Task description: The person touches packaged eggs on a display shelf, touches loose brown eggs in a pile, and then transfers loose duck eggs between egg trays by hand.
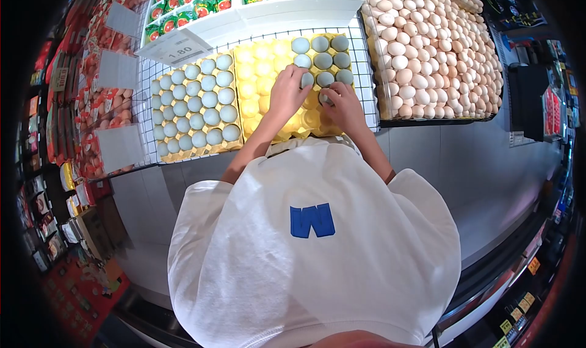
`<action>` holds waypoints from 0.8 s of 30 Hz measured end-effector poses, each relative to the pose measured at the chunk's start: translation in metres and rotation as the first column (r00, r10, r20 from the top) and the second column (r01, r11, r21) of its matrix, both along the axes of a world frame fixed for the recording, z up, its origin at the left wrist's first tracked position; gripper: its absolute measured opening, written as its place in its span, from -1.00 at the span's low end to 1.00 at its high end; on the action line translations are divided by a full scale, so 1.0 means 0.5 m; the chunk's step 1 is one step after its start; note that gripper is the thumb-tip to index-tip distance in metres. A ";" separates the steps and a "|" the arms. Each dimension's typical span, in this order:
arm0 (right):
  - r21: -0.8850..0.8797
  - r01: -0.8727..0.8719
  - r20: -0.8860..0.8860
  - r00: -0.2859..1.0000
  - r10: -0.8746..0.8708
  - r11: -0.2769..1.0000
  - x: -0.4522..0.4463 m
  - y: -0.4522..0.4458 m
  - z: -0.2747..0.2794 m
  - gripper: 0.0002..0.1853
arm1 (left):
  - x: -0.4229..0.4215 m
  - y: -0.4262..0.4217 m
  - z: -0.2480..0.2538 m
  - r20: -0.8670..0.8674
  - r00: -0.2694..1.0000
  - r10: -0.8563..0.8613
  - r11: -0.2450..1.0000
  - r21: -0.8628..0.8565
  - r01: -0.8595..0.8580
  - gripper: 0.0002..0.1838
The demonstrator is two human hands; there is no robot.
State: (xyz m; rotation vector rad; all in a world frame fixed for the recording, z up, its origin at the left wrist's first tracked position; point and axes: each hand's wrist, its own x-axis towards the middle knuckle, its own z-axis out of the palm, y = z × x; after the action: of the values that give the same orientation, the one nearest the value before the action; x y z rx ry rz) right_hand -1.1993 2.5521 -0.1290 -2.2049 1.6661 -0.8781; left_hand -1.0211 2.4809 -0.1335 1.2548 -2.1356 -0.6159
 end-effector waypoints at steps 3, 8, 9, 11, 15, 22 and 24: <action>0.005 -0.003 -0.002 1.000 0.003 1.000 -0.001 0.000 0.000 -0.63 | 0.002 0.002 0.000 -0.010 1.000 -0.003 1.000 0.012 0.003 -0.58; 0.006 -0.011 0.041 0.999 0.011 1.000 -0.001 0.008 0.003 -0.63 | 0.004 0.003 -0.001 -0.035 0.999 -0.003 1.000 0.028 0.004 -0.59; 0.008 -0.006 0.037 0.999 0.005 1.000 0.003 0.010 0.005 -0.63 | 0.004 0.003 -0.001 -0.036 0.999 -0.002 1.000 0.030 0.003 -0.59; 0.011 0.002 0.031 1.000 -0.002 1.000 0.005 0.011 0.003 -0.62 | 0.003 0.002 -0.002 -0.032 0.999 -0.003 0.999 0.033 0.004 -0.58; 0.031 0.032 0.016 0.999 -0.032 0.999 0.007 0.008 -0.007 -0.60 | 0.005 0.002 0.001 -0.029 1.000 0.000 0.998 0.070 0.002 -0.58; 0.065 0.043 0.087 0.995 -0.048 0.997 0.000 0.005 0.008 -0.65 | 0.005 0.001 -0.002 -0.040 0.999 0.002 0.998 0.068 0.001 -0.57; 0.054 0.076 0.108 0.991 -0.082 0.996 -0.010 0.004 0.008 -0.67 | 0.006 0.000 -0.004 -0.039 0.999 0.002 0.998 0.069 0.001 -0.57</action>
State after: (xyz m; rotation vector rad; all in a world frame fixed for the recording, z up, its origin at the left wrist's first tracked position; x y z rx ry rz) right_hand -1.2044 2.5543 -0.1248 -2.0320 1.7140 -0.9498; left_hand -1.0183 2.4810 -0.1353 1.2691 -2.0983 -0.7134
